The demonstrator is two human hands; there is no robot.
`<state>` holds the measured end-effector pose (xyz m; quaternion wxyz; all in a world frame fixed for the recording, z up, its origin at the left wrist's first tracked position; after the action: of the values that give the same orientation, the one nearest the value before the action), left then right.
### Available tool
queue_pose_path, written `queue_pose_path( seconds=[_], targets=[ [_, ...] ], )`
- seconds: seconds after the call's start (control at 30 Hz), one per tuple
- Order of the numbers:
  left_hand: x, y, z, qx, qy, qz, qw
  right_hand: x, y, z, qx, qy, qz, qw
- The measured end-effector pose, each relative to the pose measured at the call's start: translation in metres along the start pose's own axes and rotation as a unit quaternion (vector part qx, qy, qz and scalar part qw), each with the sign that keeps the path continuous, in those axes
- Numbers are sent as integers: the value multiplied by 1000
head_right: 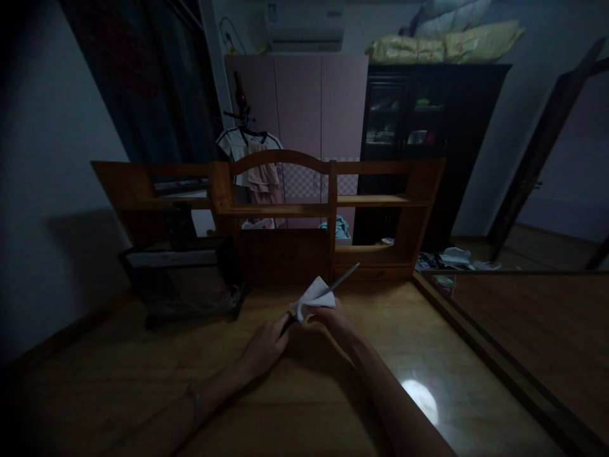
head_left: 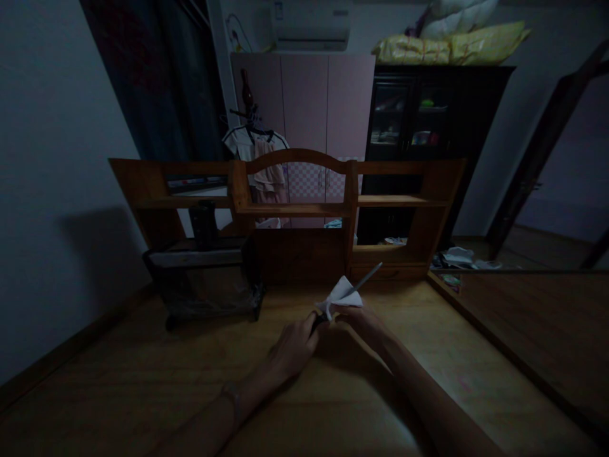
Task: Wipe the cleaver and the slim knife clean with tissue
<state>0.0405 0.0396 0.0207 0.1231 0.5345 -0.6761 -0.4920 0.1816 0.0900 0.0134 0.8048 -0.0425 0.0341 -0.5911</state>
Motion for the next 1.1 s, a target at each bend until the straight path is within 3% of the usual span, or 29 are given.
queue_pose_path(
  seconds=[0.17,0.33,0.8,1.1],
  targets=[
    [1,-3,4,-15,-2,6,1000,-1,-4,1,-80,-20,26,996],
    [1,-4,2,-2,7,17,1000,-8,-1,-5,-137,-35,12,990],
    [2,-3,-4,-3,5,33,999,-19,5,-18,-226,-103,12,969],
    [1,-6,-2,88,-4,5,996,-19,3,-13,-261,-112,49,958]
  ],
)
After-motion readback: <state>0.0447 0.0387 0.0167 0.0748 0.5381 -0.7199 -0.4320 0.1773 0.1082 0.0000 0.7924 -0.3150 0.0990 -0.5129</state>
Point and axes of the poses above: each hand's wrist, its own x-axis away from the middle knuckle, its own y-axis out of the back of the hand, z = x × y, the point moved 8 cm from there along -x, towards the middle knuckle, and after that the axes turned 9 degrees about -y, right-handed, at the moved point
